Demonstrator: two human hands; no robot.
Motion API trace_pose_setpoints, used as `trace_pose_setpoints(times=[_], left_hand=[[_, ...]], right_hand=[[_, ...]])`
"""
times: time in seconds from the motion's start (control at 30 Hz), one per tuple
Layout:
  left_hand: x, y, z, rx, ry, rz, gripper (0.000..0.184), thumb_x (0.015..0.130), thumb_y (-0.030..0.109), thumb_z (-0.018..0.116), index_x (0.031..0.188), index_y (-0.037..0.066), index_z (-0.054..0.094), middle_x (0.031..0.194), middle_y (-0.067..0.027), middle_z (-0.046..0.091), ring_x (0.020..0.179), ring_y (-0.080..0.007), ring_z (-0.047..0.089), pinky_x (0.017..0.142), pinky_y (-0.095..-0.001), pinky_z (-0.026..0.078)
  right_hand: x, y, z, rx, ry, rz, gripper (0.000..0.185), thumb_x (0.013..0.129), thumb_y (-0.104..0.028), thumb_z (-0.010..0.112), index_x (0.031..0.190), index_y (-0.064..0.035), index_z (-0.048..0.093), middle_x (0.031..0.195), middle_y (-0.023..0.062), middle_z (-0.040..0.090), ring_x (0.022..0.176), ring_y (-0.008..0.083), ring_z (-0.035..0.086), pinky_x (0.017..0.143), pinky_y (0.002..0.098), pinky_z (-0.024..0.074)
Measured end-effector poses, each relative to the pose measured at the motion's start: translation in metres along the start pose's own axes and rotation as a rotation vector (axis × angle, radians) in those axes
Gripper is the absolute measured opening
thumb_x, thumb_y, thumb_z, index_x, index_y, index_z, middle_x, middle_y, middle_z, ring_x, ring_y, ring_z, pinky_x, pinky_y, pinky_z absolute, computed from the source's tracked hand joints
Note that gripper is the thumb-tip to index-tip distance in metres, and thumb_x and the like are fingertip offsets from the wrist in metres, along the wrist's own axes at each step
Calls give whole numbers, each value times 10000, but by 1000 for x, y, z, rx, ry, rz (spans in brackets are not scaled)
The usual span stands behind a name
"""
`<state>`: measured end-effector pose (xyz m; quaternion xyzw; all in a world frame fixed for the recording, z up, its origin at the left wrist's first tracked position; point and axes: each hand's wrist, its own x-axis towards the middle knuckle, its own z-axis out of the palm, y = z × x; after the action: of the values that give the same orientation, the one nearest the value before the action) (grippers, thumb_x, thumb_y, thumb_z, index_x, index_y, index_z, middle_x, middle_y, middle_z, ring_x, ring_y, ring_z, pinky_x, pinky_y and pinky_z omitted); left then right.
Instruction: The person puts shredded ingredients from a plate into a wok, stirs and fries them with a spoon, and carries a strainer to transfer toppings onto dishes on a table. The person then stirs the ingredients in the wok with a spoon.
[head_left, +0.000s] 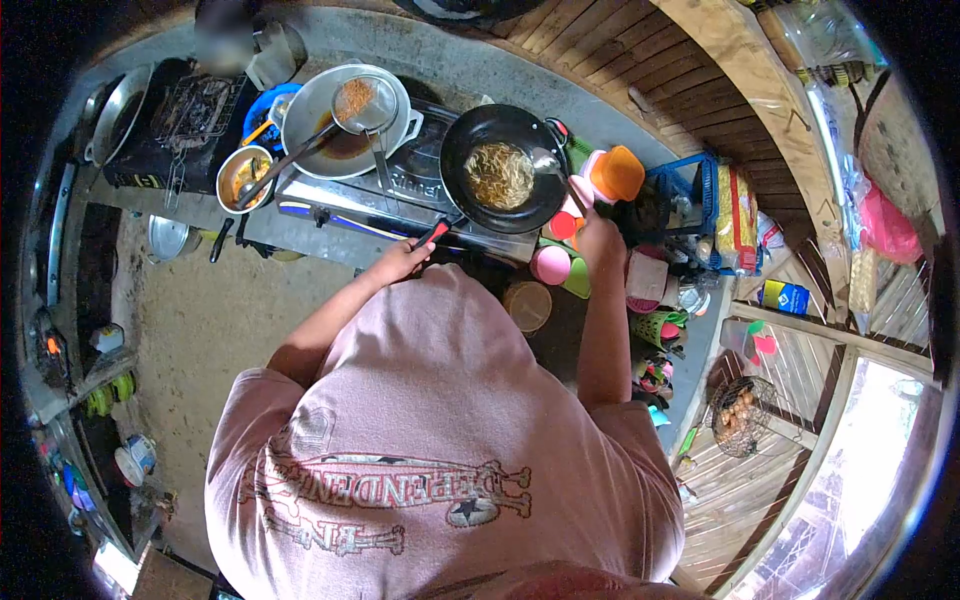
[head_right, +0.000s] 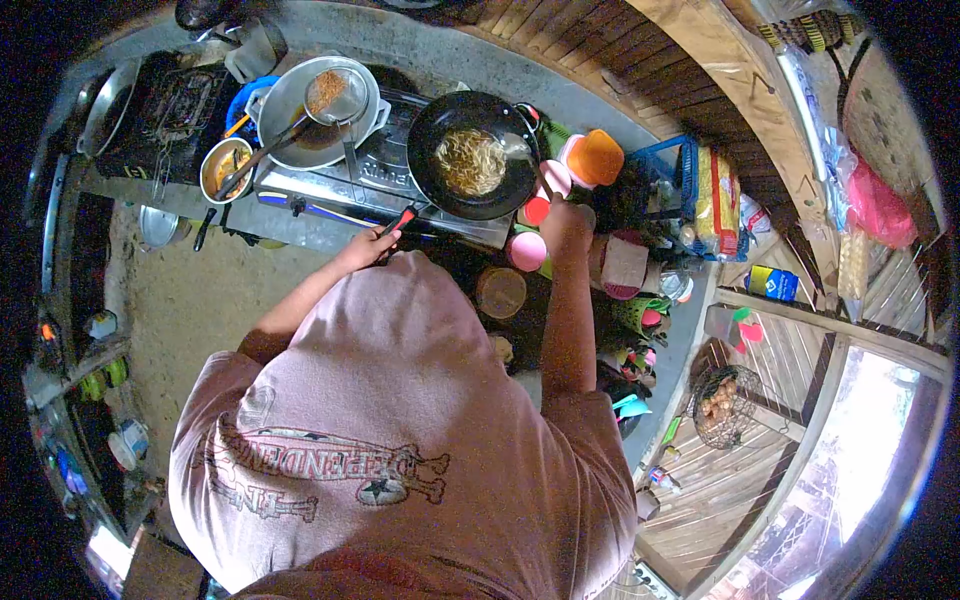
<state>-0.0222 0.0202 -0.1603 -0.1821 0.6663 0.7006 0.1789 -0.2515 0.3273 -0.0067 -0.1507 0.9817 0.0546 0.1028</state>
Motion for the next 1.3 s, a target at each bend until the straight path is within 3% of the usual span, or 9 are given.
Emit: trace_pose_setpoints(times=[0.07, 0.13, 0.23, 0.3, 0.43, 0.73, 1.07, 1.2, 1.3], left_hand=[[-1, 0, 1, -15, -17, -6, 406, 960, 476, 593, 808, 101, 563, 599, 39, 501, 509, -77, 456, 486, -261, 361], [-5, 8, 2, -7, -7, -14, 405, 960, 472, 595, 803, 100, 563, 598, 39, 499, 512, -78, 458, 489, -260, 362], [-6, 8, 0, 20, 9, -12, 420, 963, 480, 589, 797, 94, 575, 601, 32, 513, 524, -81, 472, 502, -262, 374], [-7, 7, 0, 41, 9, -2, 438, 966, 491, 580, 796, 88, 588, 605, 25, 528, 532, -82, 484, 511, -264, 386], [-6, 5, 1, 1, -2, 11, 439, 963, 489, 587, 797, 82, 586, 603, 25, 527, 529, -84, 487, 504, -266, 391], [-1, -6, 0, 54, 19, -14, 448, 950, 518, 592, 832, 86, 597, 622, 31, 537, 544, -85, 497, 515, -258, 396], [-15, 15, 6, 46, 17, 23, 485, 946, 543, 582, 763, 93, 581, 602, 22, 544, 532, -98, 493, 520, -279, 391], [-12, 12, 8, 100, 30, 16, 467, 955, 516, 580, 766, 89, 580, 599, 21, 531, 531, -99, 482, 514, -277, 380], [-11, 10, 7, 123, 40, 13, 454, 962, 500, 578, 771, 89, 582, 599, 24, 526, 533, -97, 476, 511, -274, 374]], right_hand=[[8, -9, -8, -33, -90, -7, 348, 930, -192, 480, 1246, -96, 590, 1038, 235, 679, 961, 413, 657, 770, 490, 540], [5, -35, -38, 276, -95, -18, 359, 941, -207, 456, 1232, -64, 610, 1024, 246, 683, 1008, 392, 654, 820, 466, 525], [51, -7, 48, 383, -101, -148, 369, 968, -197, 441, 1280, -96, 610, 1034, 266, 672, 996, 382, 662, 854, 454, 501], [44, -11, 49, 478, -118, -166, 361, 965, -162, 476, 1297, -160, 617, 1042, 246, 674, 968, 402, 652, 856, 465, 496], [-24, -35, -17, 298, 0, -272, 347, 919, -136, 528, 1241, -144, 657, 1030, 204, 679, 947, 388, 648, 839, 458, 503], [-111, 1, -42, 79, 171, -315, 391, 826, -81, 595, 1189, -187, 694, 1106, 143, 670, 970, 348, 646, 820, 456, 526], [-73, -10, -16, 158, 213, -133, 420, 848, -122, 579, 1248, -223, 657, 1104, 124, 673, 878, 360, 674, 754, 495, 537], [-62, -9, -49, 89, 106, 22, 311, 916, -174, 523, 1201, -170, 649, 1043, 182, 684, 857, 367, 683, 734, 500, 537], [-27, 5, -28, 6, 122, -32, 285, 910, -196, 528, 1163, -122, 638, 947, 195, 701, 873, 390, 684, 738, 501, 536]])
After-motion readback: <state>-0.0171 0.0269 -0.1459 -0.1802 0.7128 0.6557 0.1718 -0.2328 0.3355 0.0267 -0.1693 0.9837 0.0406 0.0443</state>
